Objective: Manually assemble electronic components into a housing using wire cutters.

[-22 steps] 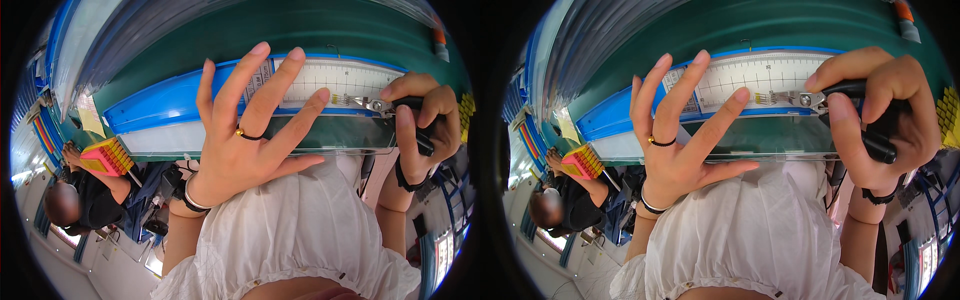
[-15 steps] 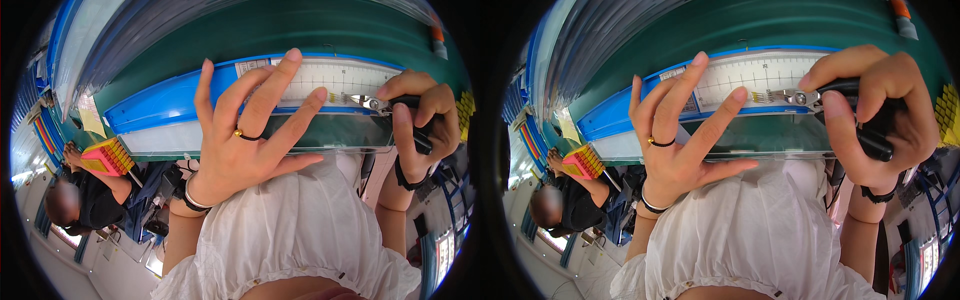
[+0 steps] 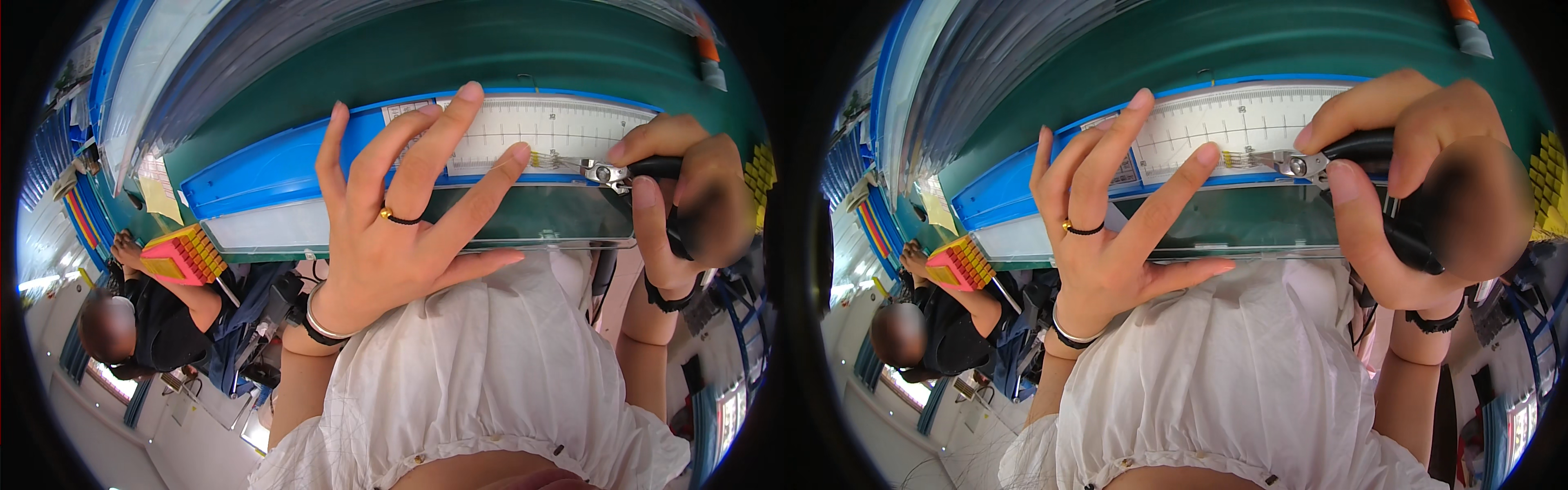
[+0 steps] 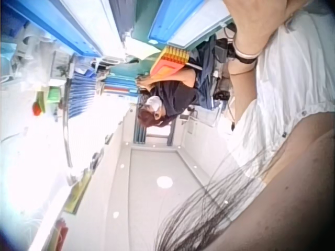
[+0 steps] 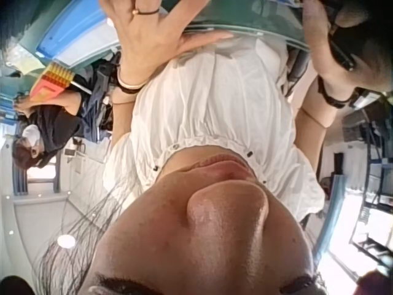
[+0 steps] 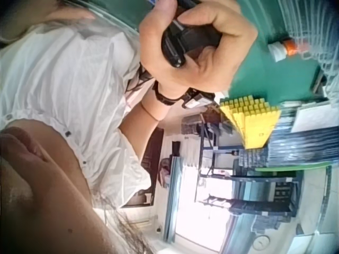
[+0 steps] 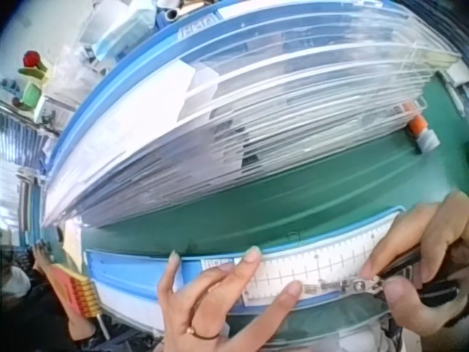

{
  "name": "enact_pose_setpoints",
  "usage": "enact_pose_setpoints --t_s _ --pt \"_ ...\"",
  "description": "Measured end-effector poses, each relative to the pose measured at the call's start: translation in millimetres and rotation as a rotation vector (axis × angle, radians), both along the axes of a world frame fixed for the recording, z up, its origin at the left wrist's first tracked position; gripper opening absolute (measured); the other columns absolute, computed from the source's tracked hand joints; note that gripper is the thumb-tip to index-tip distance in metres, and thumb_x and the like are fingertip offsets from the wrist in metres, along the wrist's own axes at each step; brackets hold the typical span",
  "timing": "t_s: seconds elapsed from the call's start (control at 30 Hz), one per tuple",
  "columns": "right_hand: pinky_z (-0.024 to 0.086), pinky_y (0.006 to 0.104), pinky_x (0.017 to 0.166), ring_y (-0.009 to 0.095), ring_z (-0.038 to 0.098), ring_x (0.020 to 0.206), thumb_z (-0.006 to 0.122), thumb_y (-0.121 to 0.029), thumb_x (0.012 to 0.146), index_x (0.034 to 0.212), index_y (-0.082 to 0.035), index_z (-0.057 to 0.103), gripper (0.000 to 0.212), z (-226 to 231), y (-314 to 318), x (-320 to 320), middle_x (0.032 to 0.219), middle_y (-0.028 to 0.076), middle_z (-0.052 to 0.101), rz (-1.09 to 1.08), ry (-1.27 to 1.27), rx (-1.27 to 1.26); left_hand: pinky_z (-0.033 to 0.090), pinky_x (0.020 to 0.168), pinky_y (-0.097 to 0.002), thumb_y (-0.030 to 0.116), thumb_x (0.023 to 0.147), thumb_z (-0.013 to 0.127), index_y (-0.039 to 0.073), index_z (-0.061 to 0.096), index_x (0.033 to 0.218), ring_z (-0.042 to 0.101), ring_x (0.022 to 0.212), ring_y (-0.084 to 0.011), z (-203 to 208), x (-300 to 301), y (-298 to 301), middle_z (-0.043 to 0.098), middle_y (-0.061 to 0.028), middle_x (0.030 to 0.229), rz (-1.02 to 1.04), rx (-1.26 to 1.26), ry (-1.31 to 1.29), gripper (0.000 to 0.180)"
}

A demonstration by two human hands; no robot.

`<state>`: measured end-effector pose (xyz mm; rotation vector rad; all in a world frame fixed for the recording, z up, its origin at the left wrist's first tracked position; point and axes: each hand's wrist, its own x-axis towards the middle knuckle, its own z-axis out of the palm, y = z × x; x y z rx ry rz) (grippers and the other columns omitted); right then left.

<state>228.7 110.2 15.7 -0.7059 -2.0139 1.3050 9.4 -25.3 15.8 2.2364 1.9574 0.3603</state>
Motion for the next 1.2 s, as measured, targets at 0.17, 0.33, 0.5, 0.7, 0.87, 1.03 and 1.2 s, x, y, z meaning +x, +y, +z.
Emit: enact_pose_setpoints --t_s 0.17,0.33,0.5,0.7,0.87,1.03,1.2 --pt "0.052 0.0331 0.079 0.022 0.063 0.084 0.058 0.009 0.084 0.089 -0.007 0.040 0.025 1.7 0.3 0.7 0.095 0.029 0.068 0.020 -0.032 0.036 0.027 0.113 -0.0557 0.072 0.070 0.069 0.030 0.073 0.125 0.050 0.121 -0.0293 -0.6 -0.1 0.4 0.052 -0.0120 0.148 -0.001 -0.008 -0.004 0.069" --pt "0.052 0.0329 0.080 0.021 0.062 0.084 0.057 0.009 0.085 0.089 -0.007 0.040 0.025 2.3 -0.3 -1.1 0.095 0.028 0.067 0.026 -0.038 0.024 0.027 0.113 -0.0558 0.072 0.072 0.068 0.030 0.074 0.123 0.050 0.121 -0.0295 1.5 0.9 1.3 0.052 -0.0121 0.147 0.000 -0.011 -0.001 0.066" --pt "0.049 0.0315 0.083 0.018 0.058 0.083 0.057 0.007 0.086 0.091 -0.008 0.037 0.025 2.9 -1.8 -0.8 0.096 0.028 0.066 -0.036 -0.011 -0.031 0.026 0.113 -0.0566 0.072 0.072 0.066 0.032 0.075 0.121 0.050 0.121 -0.0299 2.1 0.1 2.8 0.052 -0.0123 0.147 -0.012 -0.028 -0.001 0.064" --pt "0.048 0.0314 0.082 0.018 0.057 0.082 0.057 0.008 0.086 0.089 -0.008 0.038 0.025 2.7 -3.9 -4.4 0.095 0.028 0.067 -0.049 -0.048 -0.001 0.025 0.113 -0.0573 0.073 0.072 0.065 0.033 0.075 0.121 0.050 0.122 -0.0302 2.4 -0.3 1.7 0.051 -0.0120 0.148 -0.010 -0.036 -0.001 0.064" --pt "0.048 0.0318 0.080 0.018 0.058 0.080 0.057 0.008 0.085 0.087 -0.008 0.038 0.025 1.7 -4.4 -5.0 0.094 0.028 0.067 -0.059 -0.029 -0.019 0.025 0.112 -0.0574 0.073 0.072 0.064 0.036 0.074 0.122 0.049 0.124 -0.0304 3.9 -0.2 4.0 0.051 -0.0101 0.149 -0.024 -0.059 0.016 0.064" --pt "0.048 0.0318 0.079 0.018 0.058 0.080 0.056 0.009 0.086 0.087 -0.008 0.039 0.024 1.0 -4.0 -3.1 0.094 0.028 0.068 -0.066 -0.023 -0.033 0.026 0.112 -0.0578 0.074 0.071 0.064 0.037 0.074 0.122 0.047 0.125 -0.0305 4.7 0.2 4.1 0.051 -0.0094 0.149 -0.022 -0.068 0.023 0.063" --pt "0.048 0.0315 0.079 0.017 0.057 0.079 0.056 0.007 0.086 0.088 -0.008 0.039 0.023 -1.1 -2.8 3.2 0.094 0.027 0.068 -0.071 -0.094 0.022 0.026 0.111 -0.0582 0.074 0.071 0.064 0.037 0.074 0.122 0.047 0.125 -0.0306 3.5 -0.4 3.5 0.050 -0.0094 0.150 -0.020 -0.067 0.023 0.063"
